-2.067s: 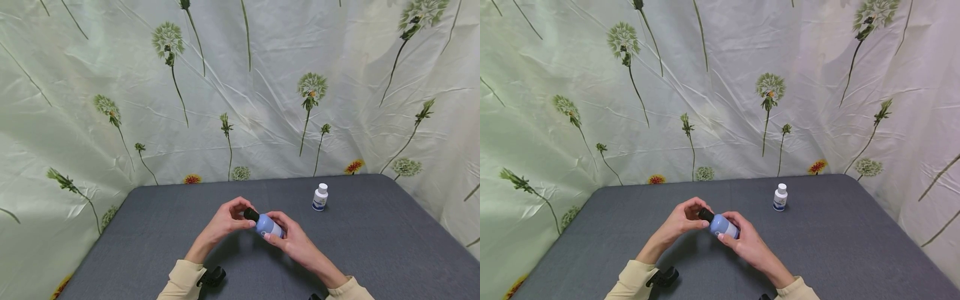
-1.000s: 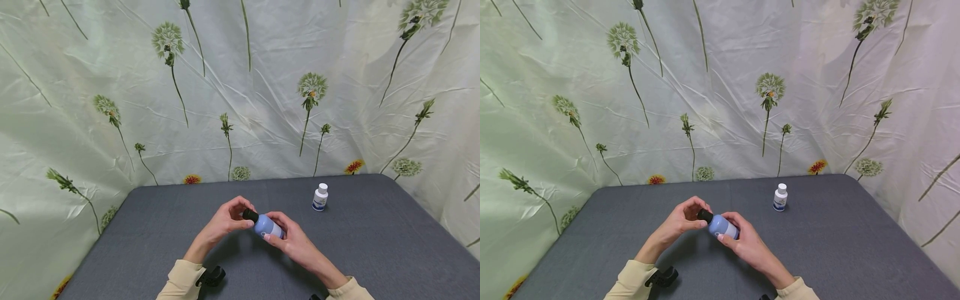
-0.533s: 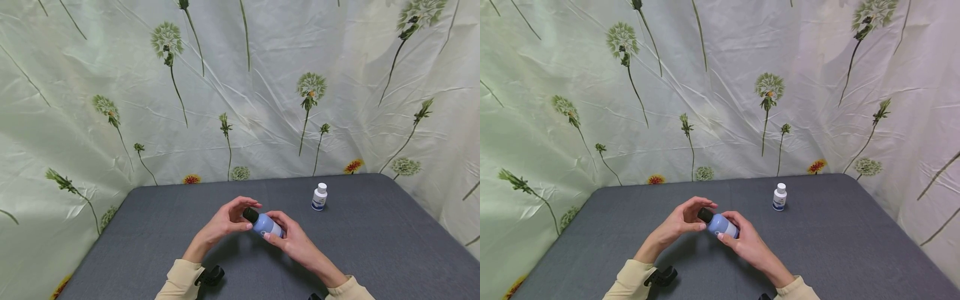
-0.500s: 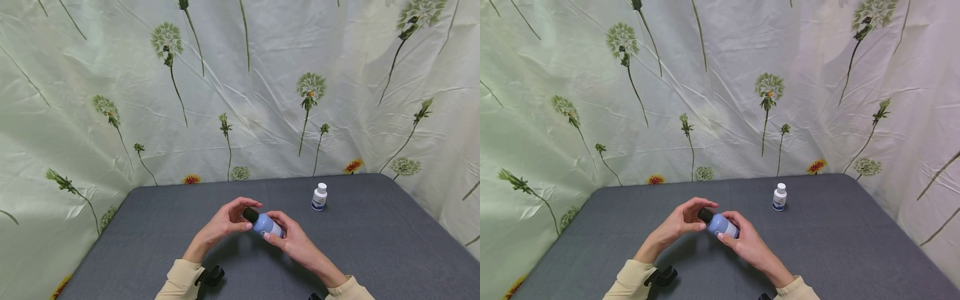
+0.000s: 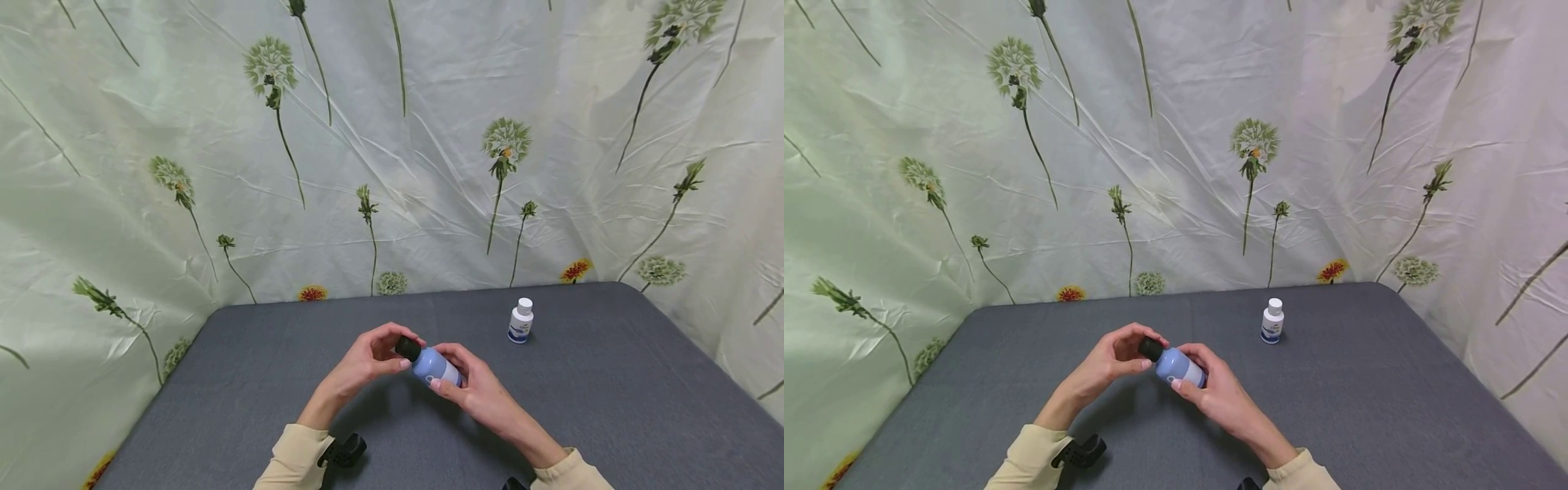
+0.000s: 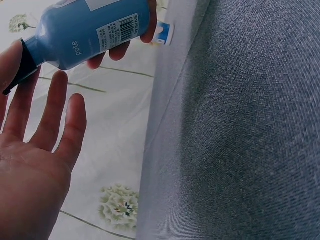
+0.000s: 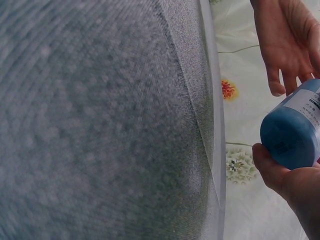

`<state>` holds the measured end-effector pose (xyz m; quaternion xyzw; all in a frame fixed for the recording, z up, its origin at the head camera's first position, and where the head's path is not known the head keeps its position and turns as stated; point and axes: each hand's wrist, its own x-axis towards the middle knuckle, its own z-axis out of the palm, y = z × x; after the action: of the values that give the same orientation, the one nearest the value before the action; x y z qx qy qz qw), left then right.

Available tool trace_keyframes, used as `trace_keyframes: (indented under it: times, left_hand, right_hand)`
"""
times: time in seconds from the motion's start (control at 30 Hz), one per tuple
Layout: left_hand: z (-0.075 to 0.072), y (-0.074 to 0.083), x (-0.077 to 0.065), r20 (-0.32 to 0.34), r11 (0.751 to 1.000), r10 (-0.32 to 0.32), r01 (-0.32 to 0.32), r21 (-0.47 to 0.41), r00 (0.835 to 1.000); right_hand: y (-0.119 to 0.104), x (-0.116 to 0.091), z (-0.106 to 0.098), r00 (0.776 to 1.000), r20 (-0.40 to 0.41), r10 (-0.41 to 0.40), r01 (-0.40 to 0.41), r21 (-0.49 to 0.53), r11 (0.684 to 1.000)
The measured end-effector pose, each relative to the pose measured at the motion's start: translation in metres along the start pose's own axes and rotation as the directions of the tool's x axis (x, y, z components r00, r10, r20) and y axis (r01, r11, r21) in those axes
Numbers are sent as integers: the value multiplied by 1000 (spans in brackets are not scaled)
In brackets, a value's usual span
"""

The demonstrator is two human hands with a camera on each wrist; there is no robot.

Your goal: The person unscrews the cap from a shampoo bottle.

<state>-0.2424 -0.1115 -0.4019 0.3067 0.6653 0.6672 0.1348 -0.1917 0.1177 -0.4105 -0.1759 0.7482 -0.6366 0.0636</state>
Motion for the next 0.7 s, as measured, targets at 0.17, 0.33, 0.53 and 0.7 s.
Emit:
trace_keyframes:
  times: [0.17, 0.33, 0.53, 0.7]
  left_hand:
    - [-1, 1, -1, -14, 1000, -17, 18, 21, 1000]
    - [-2, 3, -1, -29, 998, -25, 27, 53, 999]
    - [-3, 5, -1, -38, 998, 8, -6, 63, 999]
    - [-4, 8, -2, -40, 996, 43, -39, 77, 998]
  right_hand:
    - [0, 0, 0, 1000, 9, 0, 0, -5, 1000]
    - [1, 0, 0, 1000, 14, 5, -5, -11, 1000]
    - [0, 0, 0, 1000, 15, 6, -5, -4, 1000]
    - [1, 1, 0, 1000, 7, 0, 0, -18, 1000]
